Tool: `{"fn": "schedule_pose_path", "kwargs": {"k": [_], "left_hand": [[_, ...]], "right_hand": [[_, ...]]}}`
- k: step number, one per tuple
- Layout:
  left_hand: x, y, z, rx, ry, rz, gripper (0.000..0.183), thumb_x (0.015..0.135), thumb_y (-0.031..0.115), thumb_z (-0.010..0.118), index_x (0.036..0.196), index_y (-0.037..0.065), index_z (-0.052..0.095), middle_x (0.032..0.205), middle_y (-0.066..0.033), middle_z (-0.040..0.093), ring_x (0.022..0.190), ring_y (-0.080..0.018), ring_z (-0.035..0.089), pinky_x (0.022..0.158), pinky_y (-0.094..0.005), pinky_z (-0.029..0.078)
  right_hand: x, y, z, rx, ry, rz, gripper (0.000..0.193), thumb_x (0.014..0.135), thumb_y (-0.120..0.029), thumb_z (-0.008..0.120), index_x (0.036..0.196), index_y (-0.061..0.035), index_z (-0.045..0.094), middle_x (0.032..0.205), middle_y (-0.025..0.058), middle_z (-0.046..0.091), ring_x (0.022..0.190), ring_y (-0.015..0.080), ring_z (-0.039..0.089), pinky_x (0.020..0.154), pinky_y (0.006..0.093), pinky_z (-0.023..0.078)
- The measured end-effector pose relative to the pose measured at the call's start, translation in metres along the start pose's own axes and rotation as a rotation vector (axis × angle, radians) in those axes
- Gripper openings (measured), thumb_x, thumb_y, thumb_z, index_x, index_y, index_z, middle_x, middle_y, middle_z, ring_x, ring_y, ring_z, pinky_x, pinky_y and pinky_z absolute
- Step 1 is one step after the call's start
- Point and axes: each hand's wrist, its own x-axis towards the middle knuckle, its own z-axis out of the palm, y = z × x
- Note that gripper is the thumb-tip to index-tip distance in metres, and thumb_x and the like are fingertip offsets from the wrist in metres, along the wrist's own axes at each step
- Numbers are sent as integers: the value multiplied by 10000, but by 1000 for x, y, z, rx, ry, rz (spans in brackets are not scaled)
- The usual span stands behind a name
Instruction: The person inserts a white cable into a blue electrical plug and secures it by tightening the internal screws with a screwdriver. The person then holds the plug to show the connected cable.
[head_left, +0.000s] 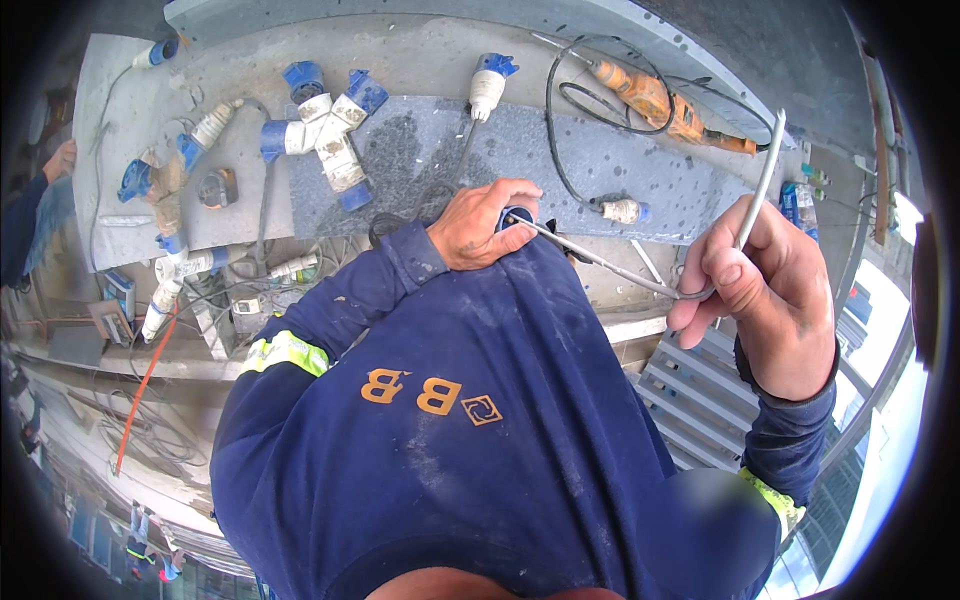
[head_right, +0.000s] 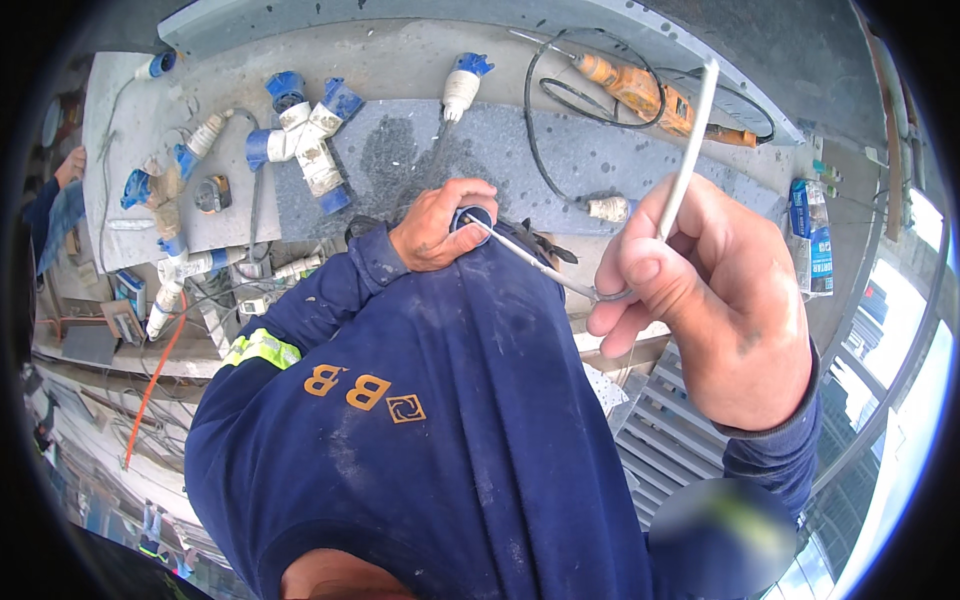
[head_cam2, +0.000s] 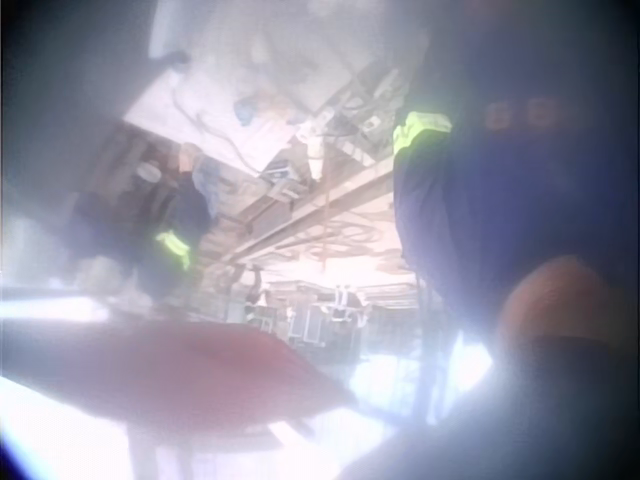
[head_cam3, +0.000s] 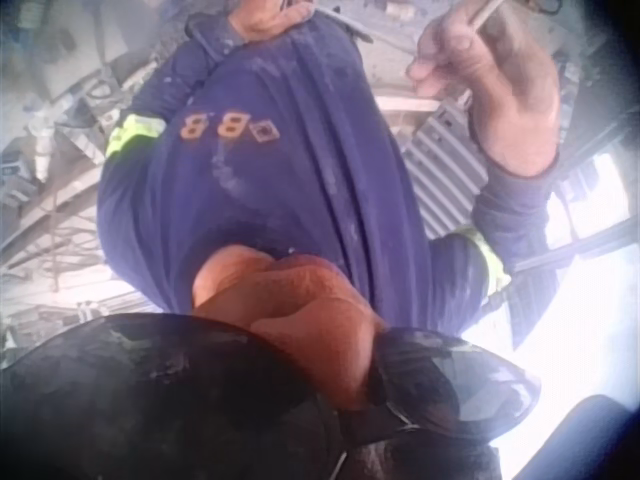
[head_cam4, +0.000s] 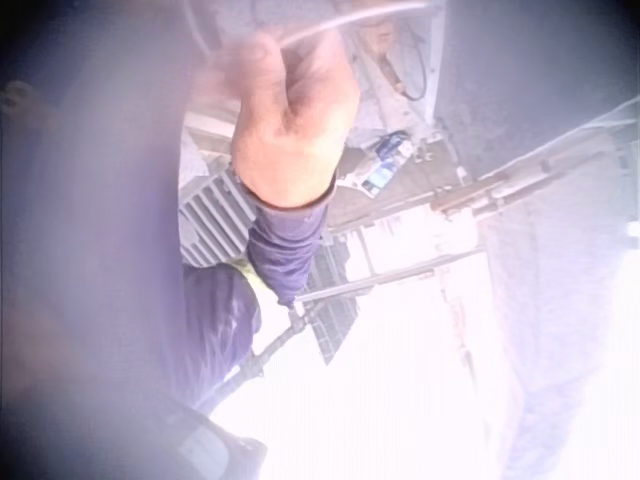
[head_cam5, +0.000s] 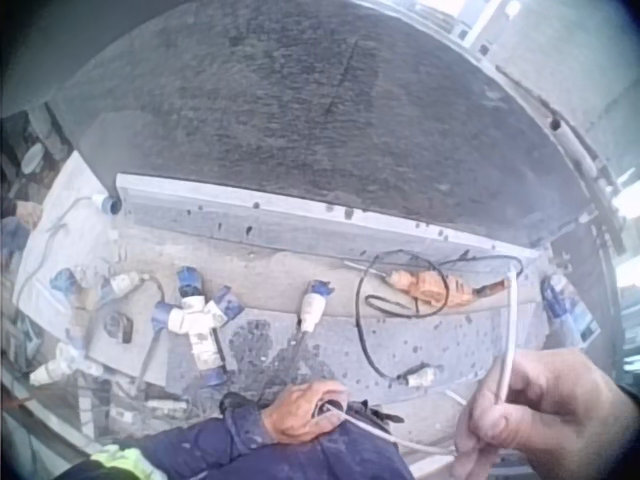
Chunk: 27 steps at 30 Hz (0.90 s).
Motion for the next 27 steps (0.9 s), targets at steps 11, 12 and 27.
{"fn": "schedule_pose_path", "kwargs": {"k": [11, 12, 27], "left_hand": [[6, 1, -2, 29, 16, 53, 328, 1025, 336, 597, 1206, 65, 558, 998, -131, 687, 896, -343, 685, 783, -426, 540], [8, 0, -2, 39, 4, 80, 283, 1027, 314, 595, 1164, 66, 590, 992, -127, 685, 894, -341, 679, 780, -423, 537], [3, 5, -2, -255, 123, -178, 502, 885, 415, 787, 1135, 24, 597, 979, -116, 691, 927, -270, 681, 827, -389, 531]], "right_hand": [[-5, -17, 6, -1057, -167, -808, 321, 658, -44, 721, 963, 37, 656, 935, 197, 677, 855, 352, 710, 724, 397, 592], [-7, -14, 7, -1067, -166, -839, 364, 657, -44, 727, 1005, 45, 668, 973, 216, 679, 887, 362, 711, 750, 403, 599], [46, 107, 69, -109, 442, -705, 200, 787, 25, 815, 957, -13, 718, 921, 123, 705, 841, 219, 690, 713, 313, 529]]}}
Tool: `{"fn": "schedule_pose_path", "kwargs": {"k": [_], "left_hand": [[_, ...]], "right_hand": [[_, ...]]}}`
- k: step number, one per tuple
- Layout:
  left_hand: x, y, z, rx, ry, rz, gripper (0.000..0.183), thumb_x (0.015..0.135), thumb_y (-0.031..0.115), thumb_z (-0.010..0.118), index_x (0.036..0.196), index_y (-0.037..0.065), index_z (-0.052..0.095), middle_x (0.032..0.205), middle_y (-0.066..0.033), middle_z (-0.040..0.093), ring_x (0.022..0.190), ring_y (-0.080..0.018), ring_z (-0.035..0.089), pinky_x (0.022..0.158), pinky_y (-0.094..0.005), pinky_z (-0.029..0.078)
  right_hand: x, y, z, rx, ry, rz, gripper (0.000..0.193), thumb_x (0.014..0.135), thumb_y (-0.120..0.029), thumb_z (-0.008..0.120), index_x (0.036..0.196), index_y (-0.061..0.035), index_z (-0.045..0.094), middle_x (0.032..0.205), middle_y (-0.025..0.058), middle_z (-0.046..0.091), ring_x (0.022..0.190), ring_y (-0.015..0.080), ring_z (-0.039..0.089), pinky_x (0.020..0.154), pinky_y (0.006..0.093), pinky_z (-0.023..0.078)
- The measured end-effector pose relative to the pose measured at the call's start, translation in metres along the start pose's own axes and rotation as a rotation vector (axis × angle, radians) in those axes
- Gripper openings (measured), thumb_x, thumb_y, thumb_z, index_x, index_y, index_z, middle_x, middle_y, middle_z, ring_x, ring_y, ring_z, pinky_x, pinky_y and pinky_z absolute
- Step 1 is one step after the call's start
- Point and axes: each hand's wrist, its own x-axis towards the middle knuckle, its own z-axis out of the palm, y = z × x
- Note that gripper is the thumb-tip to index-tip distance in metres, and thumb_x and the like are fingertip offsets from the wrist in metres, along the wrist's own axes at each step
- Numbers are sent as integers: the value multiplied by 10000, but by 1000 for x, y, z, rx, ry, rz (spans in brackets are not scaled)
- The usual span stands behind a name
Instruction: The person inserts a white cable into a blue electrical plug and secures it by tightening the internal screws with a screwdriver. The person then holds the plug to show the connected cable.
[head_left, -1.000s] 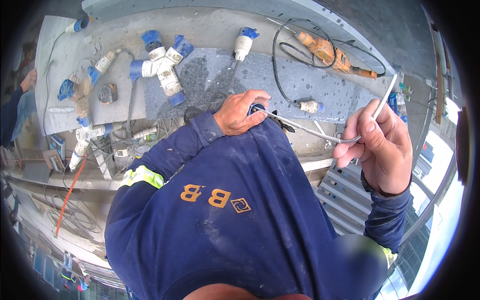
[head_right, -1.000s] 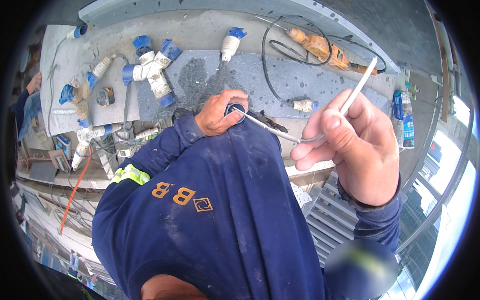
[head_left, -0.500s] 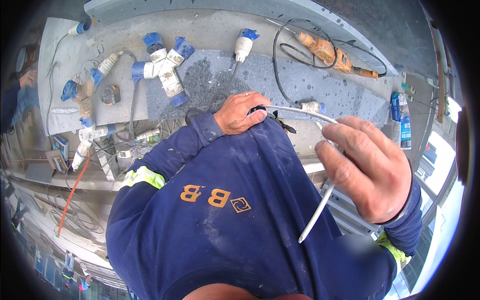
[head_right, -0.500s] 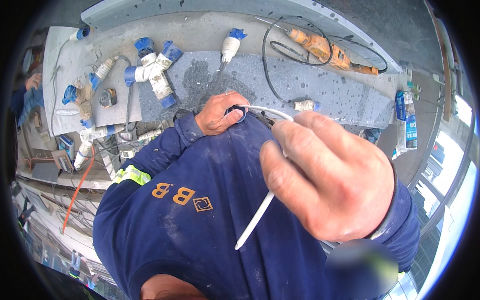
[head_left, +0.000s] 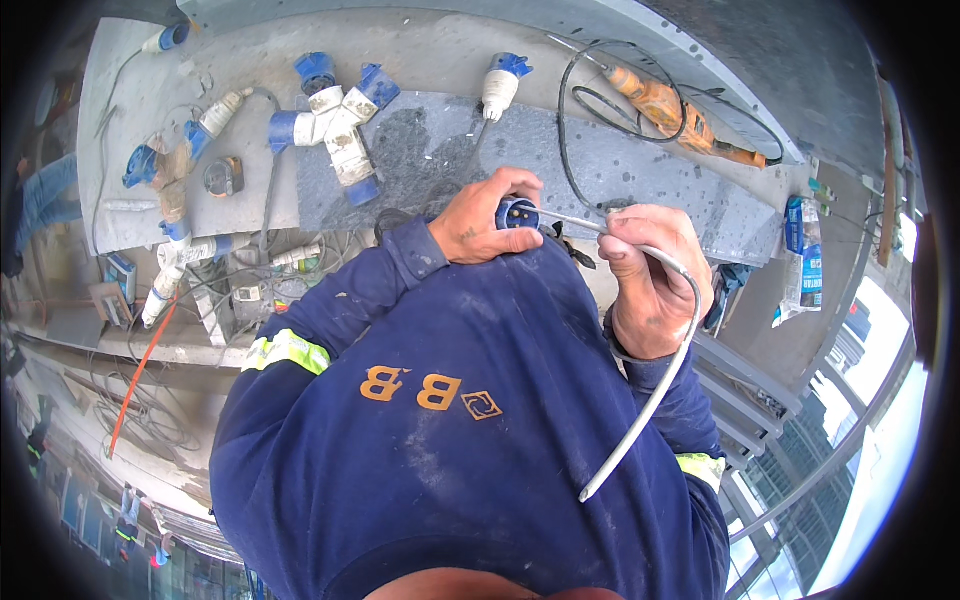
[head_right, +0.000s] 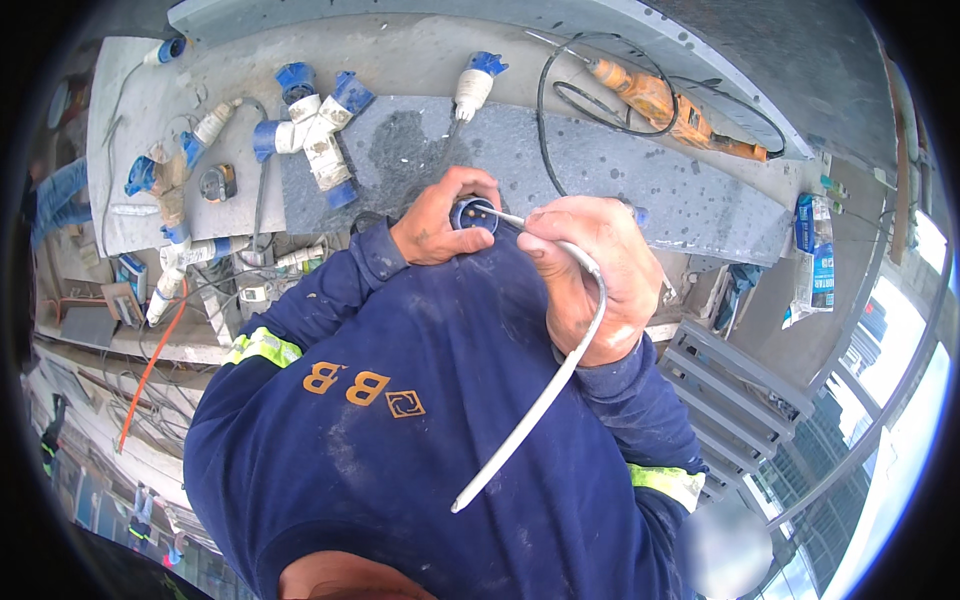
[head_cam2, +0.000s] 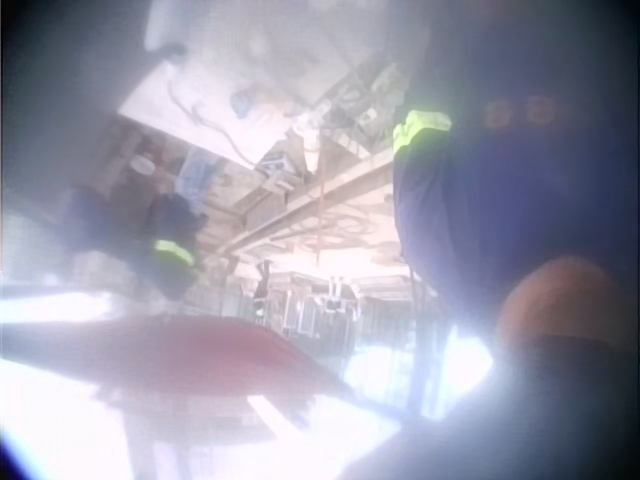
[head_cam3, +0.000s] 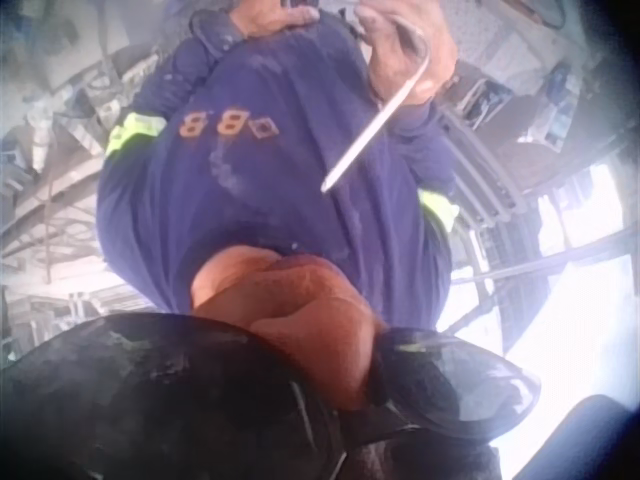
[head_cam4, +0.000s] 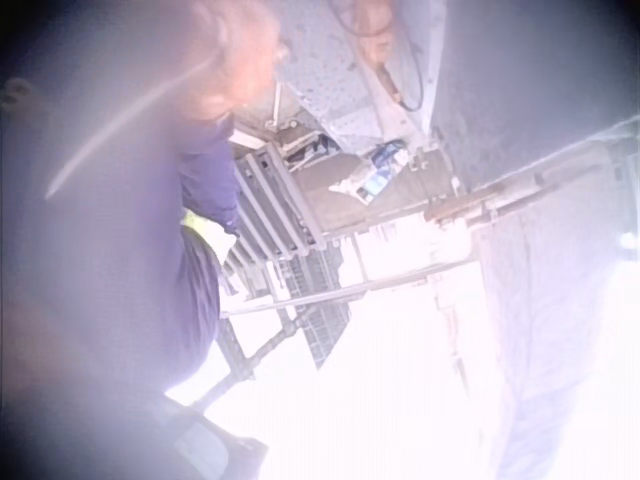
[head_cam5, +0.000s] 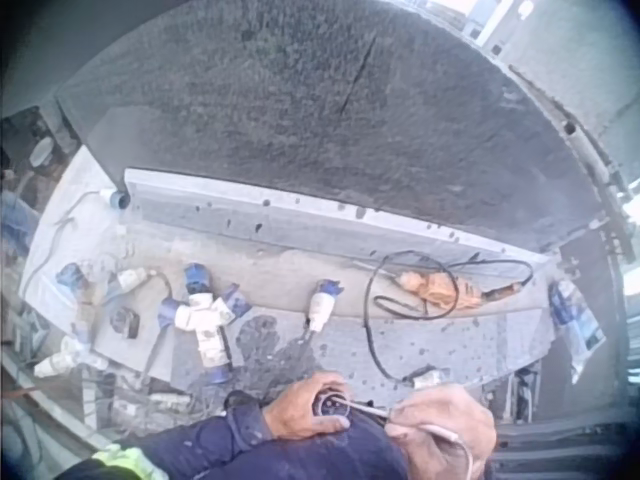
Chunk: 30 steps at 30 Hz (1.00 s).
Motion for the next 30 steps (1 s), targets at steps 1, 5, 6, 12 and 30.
{"fn": "schedule_pose_path", "kwargs": {"k": [1, 5, 6, 12, 30], "left_hand": [[0, -1, -1, 21, -8, -4, 574, 843, 449, 816, 1152, 23, 588, 981, -118, 691, 932, -263, 682, 832, -386, 532], [-1, 2, -7, 76, -69, -117, 742, 733, 527, 888, 1174, 19, 575, 981, -129, 689, 931, -260, 687, 834, -380, 535], [-1, 3, -8, 83, -90, -170, 751, 720, 531, 895, 1169, 19, 578, 980, -133, 688, 926, -264, 689, 830, -380, 535], [-1, 3, -6, 103, -48, -156, 770, 697, 536, 905, 1162, 14, 581, 977, -140, 688, 921, -264, 692, 821, -373, 534], [-4, -8, 0, 147, 39, -92, 815, 659, 540, 922, 1149, -3, 562, 1013, -164, 672, 942, -289, 683, 829, -395, 533]], "right_hand": [[-2, 2, 4, 2, 38, 6, 203, 784, 26, 817, 957, -16, 721, 924, 121, 705, 839, 218, 689, 714, 313, 529], [-3, 9, 12, 11, 71, 24, 211, 782, 29, 818, 967, -21, 730, 934, 113, 703, 831, 208, 684, 717, 308, 528], [-2, 14, 13, 13, 77, 5, 210, 787, 24, 819, 973, -18, 731, 941, 113, 700, 827, 204, 680, 717, 304, 529], [5, 20, 16, 54, 94, -4, 188, 791, 23, 816, 952, -9, 726, 919, 109, 693, 794, 201, 683, 696, 301, 532], [-4, 47, 22, 257, -70, 52, 182, 960, 71, 625, 1133, 19, 604, 1006, 156, 733, 959, 203, 713, 851, 300, 559]]}}
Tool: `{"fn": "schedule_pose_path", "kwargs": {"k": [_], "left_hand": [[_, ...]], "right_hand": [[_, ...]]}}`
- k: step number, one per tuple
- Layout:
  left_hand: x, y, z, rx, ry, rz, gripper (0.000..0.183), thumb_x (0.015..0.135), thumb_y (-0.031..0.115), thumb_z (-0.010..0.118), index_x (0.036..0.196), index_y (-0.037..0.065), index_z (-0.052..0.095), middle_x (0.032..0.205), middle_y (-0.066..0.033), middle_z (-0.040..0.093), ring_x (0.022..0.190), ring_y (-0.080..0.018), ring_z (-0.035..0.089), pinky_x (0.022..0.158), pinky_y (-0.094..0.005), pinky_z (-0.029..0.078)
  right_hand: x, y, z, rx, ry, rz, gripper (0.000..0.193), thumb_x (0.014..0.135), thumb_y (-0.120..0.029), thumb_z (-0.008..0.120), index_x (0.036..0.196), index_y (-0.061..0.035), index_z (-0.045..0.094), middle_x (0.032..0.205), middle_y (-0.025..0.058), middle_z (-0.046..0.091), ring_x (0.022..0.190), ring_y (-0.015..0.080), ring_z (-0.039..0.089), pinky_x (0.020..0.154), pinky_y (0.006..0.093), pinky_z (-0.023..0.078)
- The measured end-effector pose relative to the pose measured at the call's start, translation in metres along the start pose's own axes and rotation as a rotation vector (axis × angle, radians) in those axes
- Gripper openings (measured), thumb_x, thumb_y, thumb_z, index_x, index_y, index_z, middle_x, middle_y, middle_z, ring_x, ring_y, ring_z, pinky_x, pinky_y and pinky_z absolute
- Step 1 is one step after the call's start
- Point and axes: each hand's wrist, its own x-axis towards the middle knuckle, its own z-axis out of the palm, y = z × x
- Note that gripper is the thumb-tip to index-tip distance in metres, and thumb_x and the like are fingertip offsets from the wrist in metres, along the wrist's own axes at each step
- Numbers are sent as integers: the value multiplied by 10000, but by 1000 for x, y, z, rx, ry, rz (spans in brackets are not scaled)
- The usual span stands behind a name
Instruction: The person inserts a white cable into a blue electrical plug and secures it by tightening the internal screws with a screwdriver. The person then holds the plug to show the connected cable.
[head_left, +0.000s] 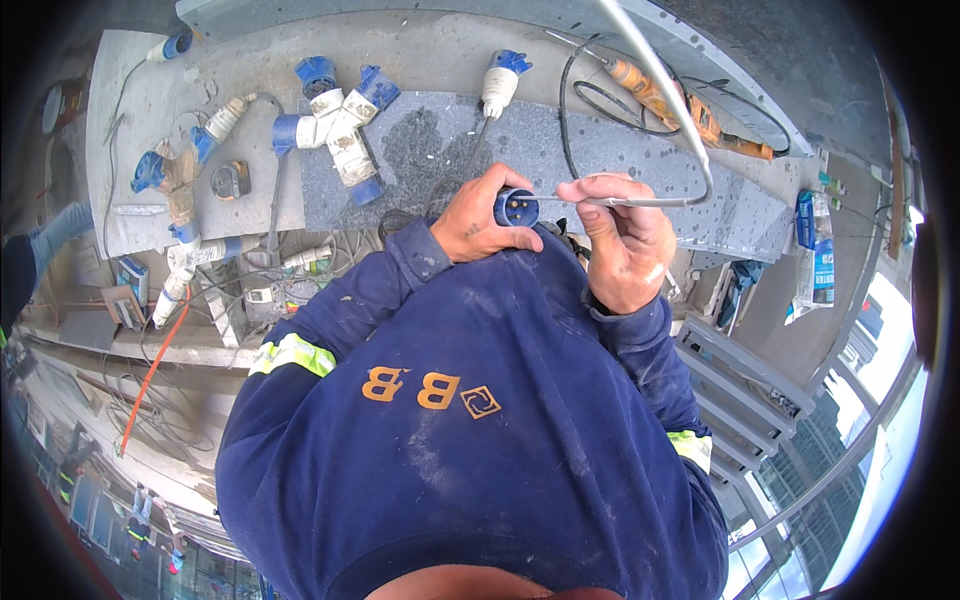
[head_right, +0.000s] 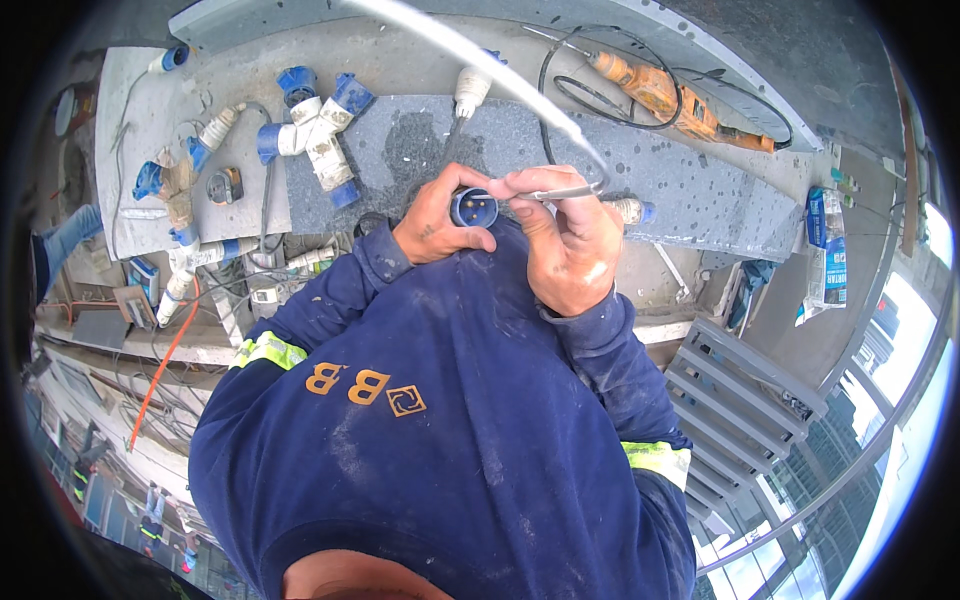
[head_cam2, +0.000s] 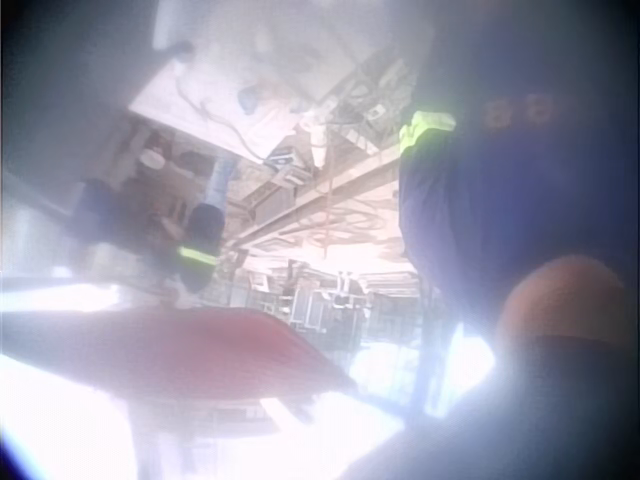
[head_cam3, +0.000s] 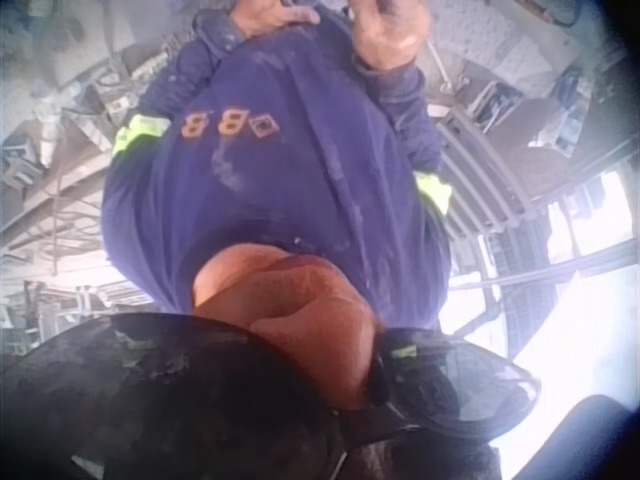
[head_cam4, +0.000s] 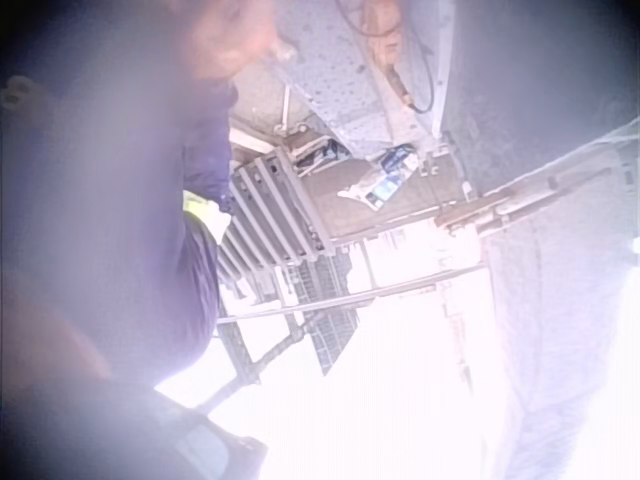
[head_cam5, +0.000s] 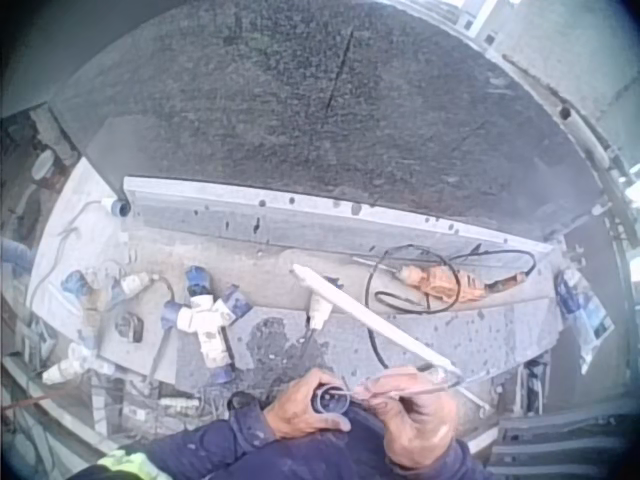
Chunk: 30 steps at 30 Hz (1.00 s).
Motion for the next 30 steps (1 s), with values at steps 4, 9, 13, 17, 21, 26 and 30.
{"fn": "schedule_pose_path", "kwargs": {"k": [4, 9, 13, 17, 21, 26, 30], "left_hand": [[1, 1, 0, 15, 8, 7, 821, 653, 533, 927, 1151, -4, 556, 1032, -170, 667, 948, -297, 682, 831, -397, 532], [1, 4, 0, 27, 12, 18, 825, 646, 516, 936, 1159, -1, 550, 1052, -169, 664, 961, -297, 678, 842, -391, 528], [1, 3, -2, 11, 0, 20, 807, 652, 499, 940, 1155, 2, 551, 1059, -161, 665, 969, -290, 676, 853, -386, 526], [0, 0, -2, -2, 1, 35, 791, 658, 482, 944, 1152, 5, 551, 1065, -154, 664, 966, -281, 676, 850, -380, 526], [0, 0, -3, -20, -35, 37, 784, 662, 471, 947, 1154, 5, 552, 1067, -152, 664, 960, -267, 676, 845, -372, 528], [-1, -1, -4, -31, -25, 14, 778, 665, 453, 951, 1161, 3, 556, 1070, -153, 666, 965, -254, 676, 847, -369, 528], [1, -11, -3, -1, -7, 126, 753, 671, 431, 953, 1155, 10, 560, 1069, -143, 672, 969, -241, 676, 844, -364, 531]], "right_hand": [[-1, -1, 6, 20, 9, -32, 155, 970, 84, 600, 1103, 6, 619, 1025, 152, 714, 967, 197, 696, 844, 300, 542], [3, -16, 8, -149, 32, -44, 159, 878, 74, 695, 1013, 3, 649, 927, 140, 716, 845, 234, 704, 743, 314, 543], [5, -18, 8, -295, 64, -106, 163, 814, 53, 755, 942, -6, 672, 860, 133, 703, 754, 269, 702, 675, 331, 535], [6, -15, 8, -359, 85, -49, 158, 799, 54, 765, 912, -13, 677, 853, 113, 703, 730, 268, 705, 647, 339, 536], [9, -19, 5, -381, -8, -130, 154, 830, 87, 733, 942, 2, 674, 874, 124, 726, 765, 241, 727, 669, 315, 555], [15, -23, 2, -374, -99, -185, 173, 830, 112, 718, 964, 10, 676, 880, 131, 737, 780, 241, 738, 688, 311, 568], [18, -16, -4, -350, -197, -222, 185, 833, 121, 706, 979, 10, 678, 890, 139, 739, 793, 249, 741, 692, 317, 574]]}}
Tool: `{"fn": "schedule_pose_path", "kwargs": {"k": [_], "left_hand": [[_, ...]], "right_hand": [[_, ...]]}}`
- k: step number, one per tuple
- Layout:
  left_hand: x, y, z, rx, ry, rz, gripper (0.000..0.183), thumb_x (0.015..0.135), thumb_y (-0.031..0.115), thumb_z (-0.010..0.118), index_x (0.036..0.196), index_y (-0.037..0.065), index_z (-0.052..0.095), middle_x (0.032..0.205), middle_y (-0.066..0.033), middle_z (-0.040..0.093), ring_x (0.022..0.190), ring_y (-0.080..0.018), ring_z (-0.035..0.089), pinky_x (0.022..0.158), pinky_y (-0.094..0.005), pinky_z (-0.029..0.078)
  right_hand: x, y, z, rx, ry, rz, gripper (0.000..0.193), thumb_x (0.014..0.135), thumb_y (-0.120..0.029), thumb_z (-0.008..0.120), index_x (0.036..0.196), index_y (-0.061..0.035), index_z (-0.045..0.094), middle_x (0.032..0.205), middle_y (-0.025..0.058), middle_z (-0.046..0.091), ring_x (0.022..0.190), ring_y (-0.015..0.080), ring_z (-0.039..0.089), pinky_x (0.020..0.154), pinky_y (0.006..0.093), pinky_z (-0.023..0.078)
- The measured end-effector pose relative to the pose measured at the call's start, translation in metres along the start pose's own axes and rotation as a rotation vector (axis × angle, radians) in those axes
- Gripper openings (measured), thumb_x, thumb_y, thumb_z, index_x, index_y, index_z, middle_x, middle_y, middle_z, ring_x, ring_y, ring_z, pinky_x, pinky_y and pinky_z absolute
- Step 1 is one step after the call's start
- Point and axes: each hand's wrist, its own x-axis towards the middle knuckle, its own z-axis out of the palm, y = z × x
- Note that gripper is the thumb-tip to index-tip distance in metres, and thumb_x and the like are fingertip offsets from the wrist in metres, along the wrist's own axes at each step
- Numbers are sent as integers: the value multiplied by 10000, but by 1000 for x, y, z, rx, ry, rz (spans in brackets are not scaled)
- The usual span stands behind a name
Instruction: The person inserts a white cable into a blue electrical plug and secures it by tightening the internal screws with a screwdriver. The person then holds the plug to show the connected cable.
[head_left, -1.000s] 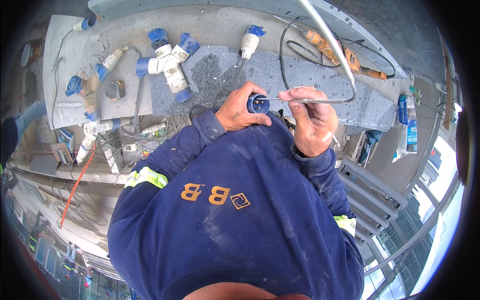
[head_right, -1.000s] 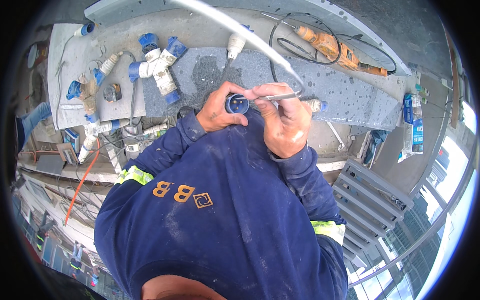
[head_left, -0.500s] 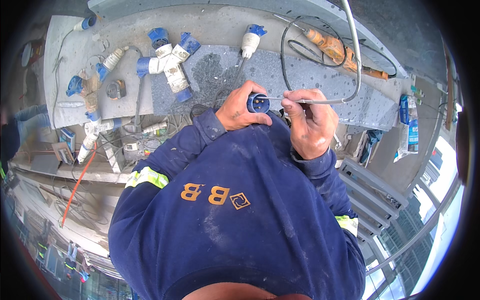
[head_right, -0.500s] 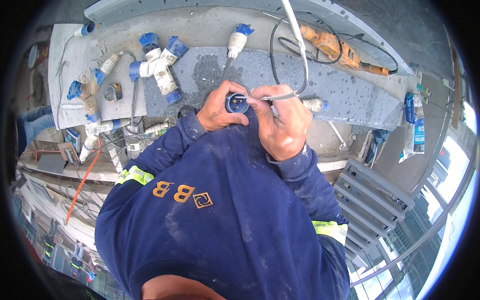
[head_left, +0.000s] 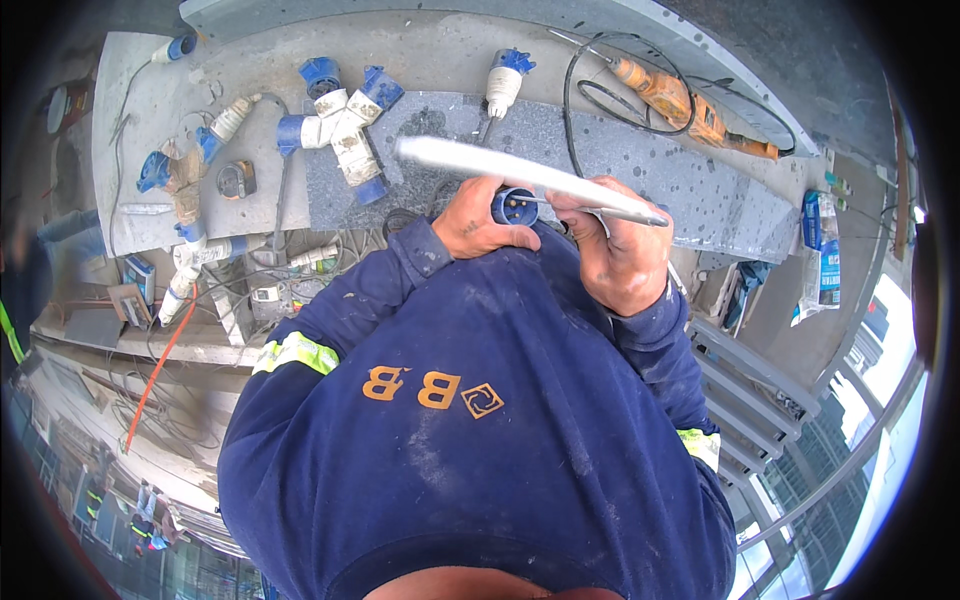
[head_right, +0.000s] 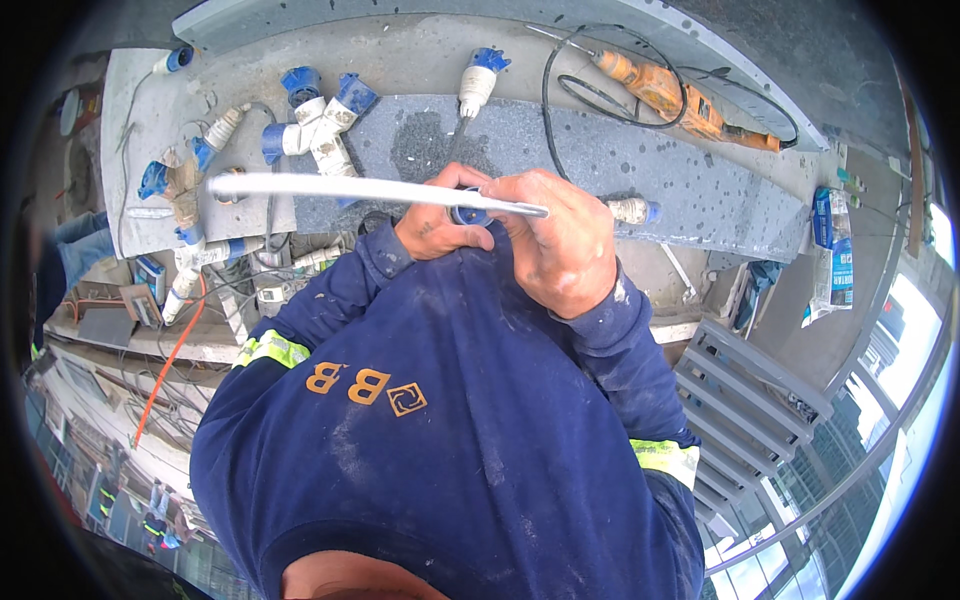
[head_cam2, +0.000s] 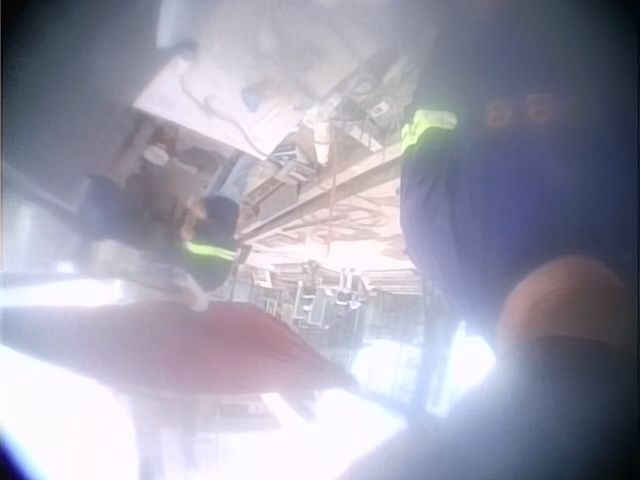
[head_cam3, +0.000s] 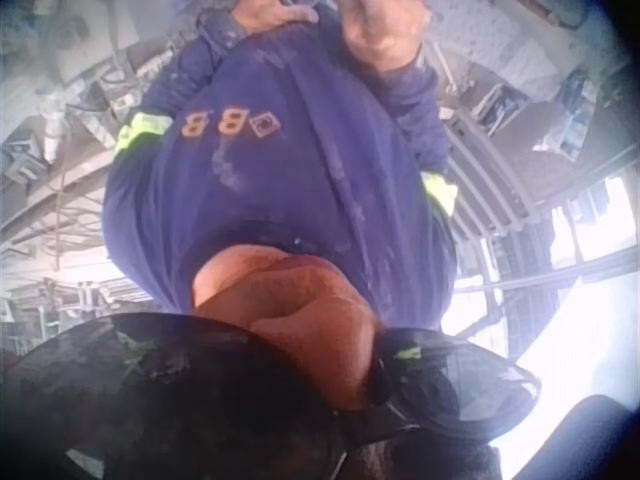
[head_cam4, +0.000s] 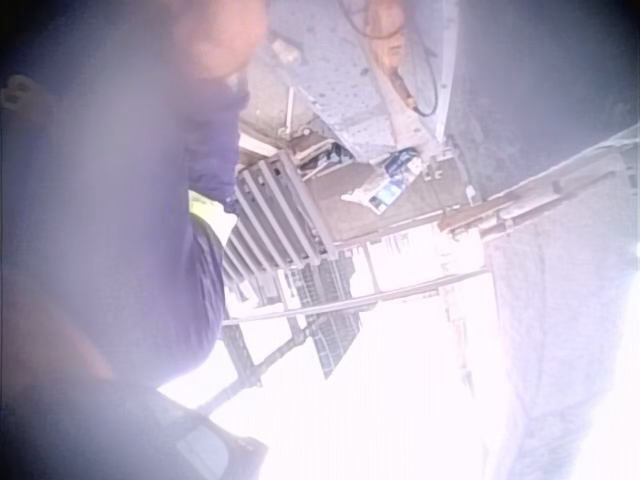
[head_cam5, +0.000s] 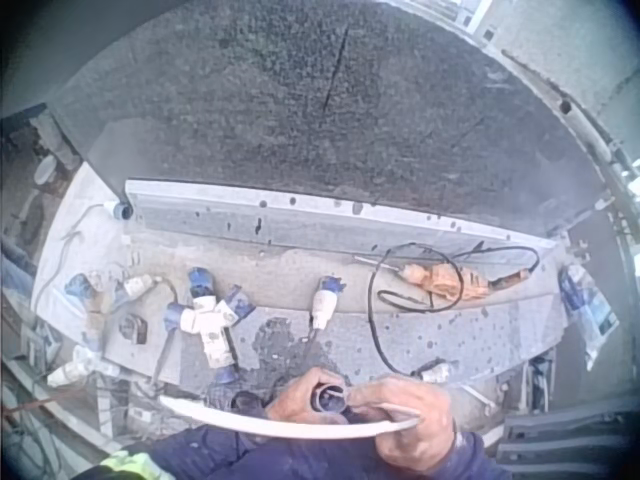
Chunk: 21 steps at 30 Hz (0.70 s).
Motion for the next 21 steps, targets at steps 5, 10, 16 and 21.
{"fn": "schedule_pose_path", "kwargs": {"k": [5, 10, 16, 21], "left_hand": [[2, 9, 1, 18, 2, -59, 743, 660, 397, 964, 1142, 9, 553, 1056, -146, 672, 943, -243, 680, 820, -360, 532], [3, 12, 1, 40, 9, -73, 779, 643, 442, 960, 1139, 10, 542, 1040, -156, 666, 937, -267, 679, 810, -377, 532], [1, 12, 1, 68, 25, -51, 816, 639, 495, 945, 1146, 5, 535, 1071, -171, 663, 963, -304, 682, 829, -395, 533], [-1, 6, 1, 78, 16, -47, 810, 650, 496, 940, 1146, 4, 529, 1081, -171, 661, 975, -298, 684, 843, -393, 534]], "right_hand": [[1, 7, 10, 58, 70, -68, 291, 771, 175, 645, 1027, 41, 612, 902, 164, 690, 767, 337, 719, 619, 380, 576], [7, 1, 16, -86, 135, -132, 242, 822, 106, 696, 1028, 25, 600, 859, 146, 648, 761, 345, 655, 665, 395, 537], [-2, 3, 23, -79, 168, 64, 156, 814, 22, 775, 921, 13, 663, 836, 123, 685, 724, 261, 695, 632, 339, 531], [-5, 9, 24, -44, 141, 100, 249, 805, 48, 757, 1032, -2, 668, 869, 125, 710, 763, 253, 720, 649, 334, 559]]}}
